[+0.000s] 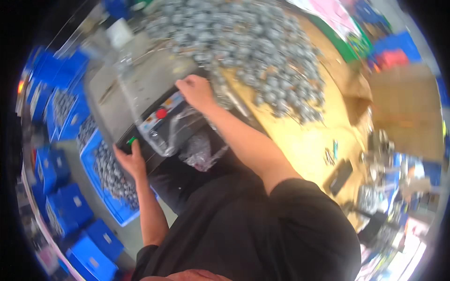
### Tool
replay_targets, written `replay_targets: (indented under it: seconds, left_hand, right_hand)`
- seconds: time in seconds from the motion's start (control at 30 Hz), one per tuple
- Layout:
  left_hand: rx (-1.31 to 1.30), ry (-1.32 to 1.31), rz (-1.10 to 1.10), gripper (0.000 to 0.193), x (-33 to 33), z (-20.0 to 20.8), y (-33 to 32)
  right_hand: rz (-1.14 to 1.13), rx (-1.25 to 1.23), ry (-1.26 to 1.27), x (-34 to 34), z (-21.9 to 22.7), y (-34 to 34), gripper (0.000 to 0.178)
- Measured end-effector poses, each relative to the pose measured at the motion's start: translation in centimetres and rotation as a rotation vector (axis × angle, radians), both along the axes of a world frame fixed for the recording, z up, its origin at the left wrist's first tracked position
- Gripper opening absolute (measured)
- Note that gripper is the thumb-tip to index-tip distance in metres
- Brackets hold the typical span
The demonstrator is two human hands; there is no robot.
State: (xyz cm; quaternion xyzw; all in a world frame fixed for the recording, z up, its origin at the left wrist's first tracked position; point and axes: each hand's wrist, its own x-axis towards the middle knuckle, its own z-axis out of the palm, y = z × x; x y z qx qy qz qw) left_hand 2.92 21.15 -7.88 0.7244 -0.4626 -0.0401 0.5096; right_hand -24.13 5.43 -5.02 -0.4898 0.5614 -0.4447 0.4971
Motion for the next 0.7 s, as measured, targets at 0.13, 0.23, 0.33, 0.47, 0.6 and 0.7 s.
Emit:
replay_targets:
  seconds: [0.13, 0.23, 0.33, 0.47, 0.6, 0.7]
  left_hand:
    - [-0.044, 0.076, -0.163, 0.062, -0.4, 0.0, -0.6]
    - [-0.01, 0.06, -0.15, 0.06, 0.0, -0.6, -0.4]
    - [-0.012, 0.082, -0.19, 0.05, 0.0, 0.2, -0.1]
    - [-0.007, 0.049, -0.126, 0.051, 0.2, 0.4, 0.1]
    - [-0.055, 0.074, -0.147, 0.052, -0.5, 0.2, -0.7]
    - [-0.043, 0.032, -0.137, 0.054, -0.6, 0.5, -0.5]
  right_hand:
    - [-0.063, -0.103, 0.212, -0.5, 0.8, 0.5, 0.034]
    - [0.188, -0.049, -0.002, -3.4, 3.3, 1.2, 0.028]
    - [0.193, -0.082, 0.132, -9.5, 10.7, 3.0, 0.022]
    - [-0.251, -0.282, 0.445, -21.8, 15.0, 1.8, 0.025]
    - [-0.447, -0.228, 0.987, -34.9, 11.7, 0.4, 0.054]
    - [-0.316, 0.147, 1.087, -35.8, 10.7, 0.8, 0.064]
